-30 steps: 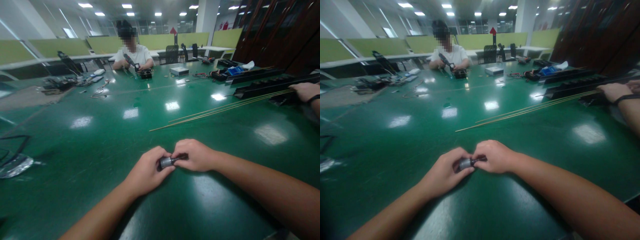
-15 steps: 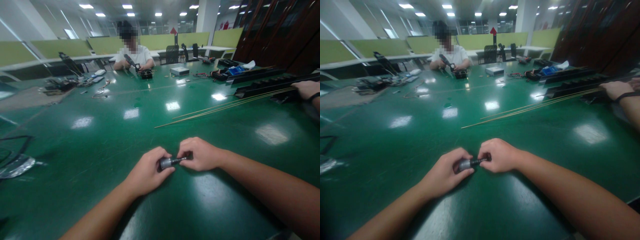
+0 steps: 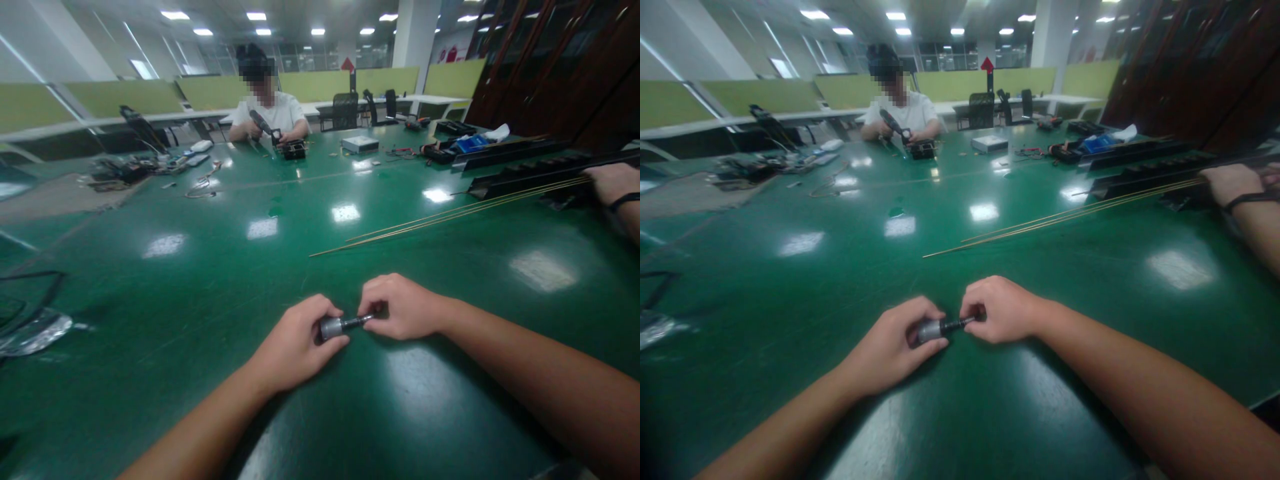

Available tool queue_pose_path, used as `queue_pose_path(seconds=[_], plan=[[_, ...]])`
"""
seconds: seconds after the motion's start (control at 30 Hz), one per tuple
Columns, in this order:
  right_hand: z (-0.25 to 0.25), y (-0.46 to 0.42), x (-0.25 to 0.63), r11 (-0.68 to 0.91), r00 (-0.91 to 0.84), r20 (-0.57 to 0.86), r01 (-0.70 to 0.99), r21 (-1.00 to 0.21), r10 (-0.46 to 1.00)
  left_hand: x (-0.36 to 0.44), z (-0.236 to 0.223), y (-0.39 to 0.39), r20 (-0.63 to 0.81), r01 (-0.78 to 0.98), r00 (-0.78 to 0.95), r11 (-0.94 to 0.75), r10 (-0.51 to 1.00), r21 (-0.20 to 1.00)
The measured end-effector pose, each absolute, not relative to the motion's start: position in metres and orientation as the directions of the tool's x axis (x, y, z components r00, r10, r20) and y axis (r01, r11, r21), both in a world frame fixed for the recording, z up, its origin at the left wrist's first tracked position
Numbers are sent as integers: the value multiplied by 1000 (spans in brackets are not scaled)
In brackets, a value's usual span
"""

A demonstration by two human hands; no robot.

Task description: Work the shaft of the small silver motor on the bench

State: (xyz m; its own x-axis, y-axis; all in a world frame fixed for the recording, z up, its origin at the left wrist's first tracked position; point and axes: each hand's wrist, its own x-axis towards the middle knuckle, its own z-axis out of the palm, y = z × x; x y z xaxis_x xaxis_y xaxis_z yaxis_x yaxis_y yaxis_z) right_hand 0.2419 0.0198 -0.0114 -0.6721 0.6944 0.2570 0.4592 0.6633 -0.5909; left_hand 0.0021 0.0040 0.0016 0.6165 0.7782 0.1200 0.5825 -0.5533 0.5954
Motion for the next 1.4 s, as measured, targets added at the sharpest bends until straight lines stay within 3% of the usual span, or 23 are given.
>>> queue_pose_path(seconds=[0.8, 0.97, 1.2, 1.4], plan=[[0, 33, 263, 509, -676, 31, 523, -684, 736, -3, 2, 3, 110, 591, 618, -552, 779, 589], [-4, 26, 247, 522, -676, 86, 477, -707, 732, -1, 2, 3, 118, 602, 608, -553, 785, 577], [-19, 19, 220, 695, -673, 301, 446, -565, 676, 0, 3, 5, 87, 592, 614, -531, 784, 606], [-19, 19, 225, 711, -671, 329, 433, -554, 665, 1, 2, 5, 82, 604, 619, -540, 781, 586]])
